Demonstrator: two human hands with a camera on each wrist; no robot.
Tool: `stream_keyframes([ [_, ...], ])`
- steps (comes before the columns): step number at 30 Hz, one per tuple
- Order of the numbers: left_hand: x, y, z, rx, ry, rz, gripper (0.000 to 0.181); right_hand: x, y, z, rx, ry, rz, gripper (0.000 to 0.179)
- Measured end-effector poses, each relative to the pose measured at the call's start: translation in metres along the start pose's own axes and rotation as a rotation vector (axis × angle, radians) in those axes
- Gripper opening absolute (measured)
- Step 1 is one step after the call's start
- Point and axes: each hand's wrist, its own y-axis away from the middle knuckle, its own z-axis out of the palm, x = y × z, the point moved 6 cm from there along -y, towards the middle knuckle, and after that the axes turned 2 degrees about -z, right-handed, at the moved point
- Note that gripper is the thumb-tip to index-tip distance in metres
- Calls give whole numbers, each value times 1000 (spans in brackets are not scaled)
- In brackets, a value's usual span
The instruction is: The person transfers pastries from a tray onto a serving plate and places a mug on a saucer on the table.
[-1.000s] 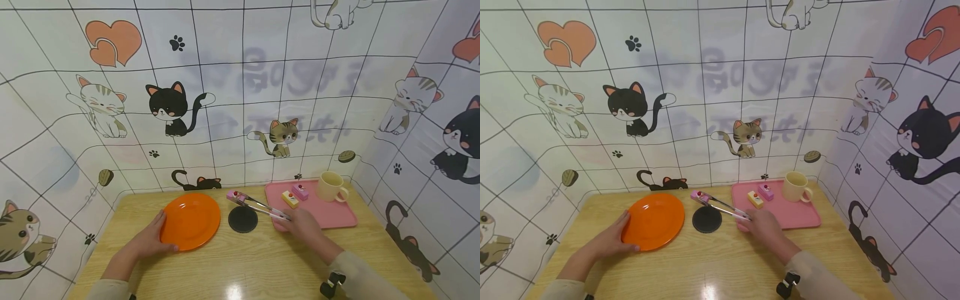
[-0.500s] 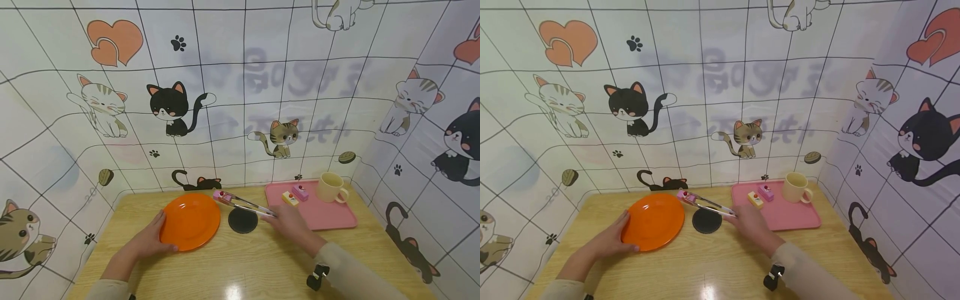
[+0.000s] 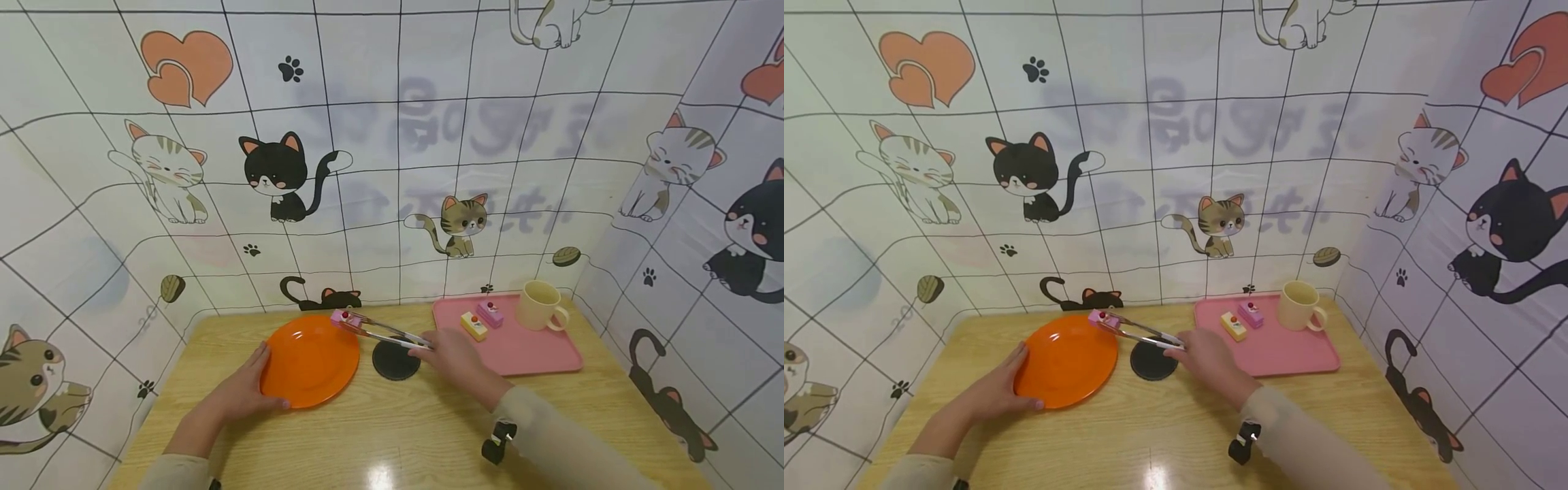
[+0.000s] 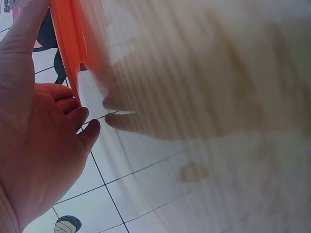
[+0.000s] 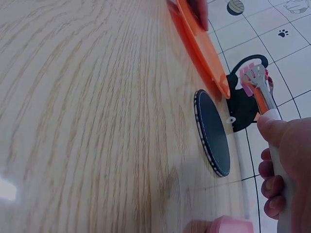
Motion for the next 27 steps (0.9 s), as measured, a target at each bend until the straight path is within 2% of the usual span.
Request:
stream_keyframes([
  [10, -1, -1, 0, -3, 5, -11, 144, -12, -14, 8, -16, -23, -17, 42],
  [19, -1, -1, 1, 8, 4, 4, 143, -22, -24, 18, -52, -80, -22, 33],
  [27, 0, -2, 0, 15, -3, 14, 142, -25, -32, 28, -79, -72, -6, 32],
])
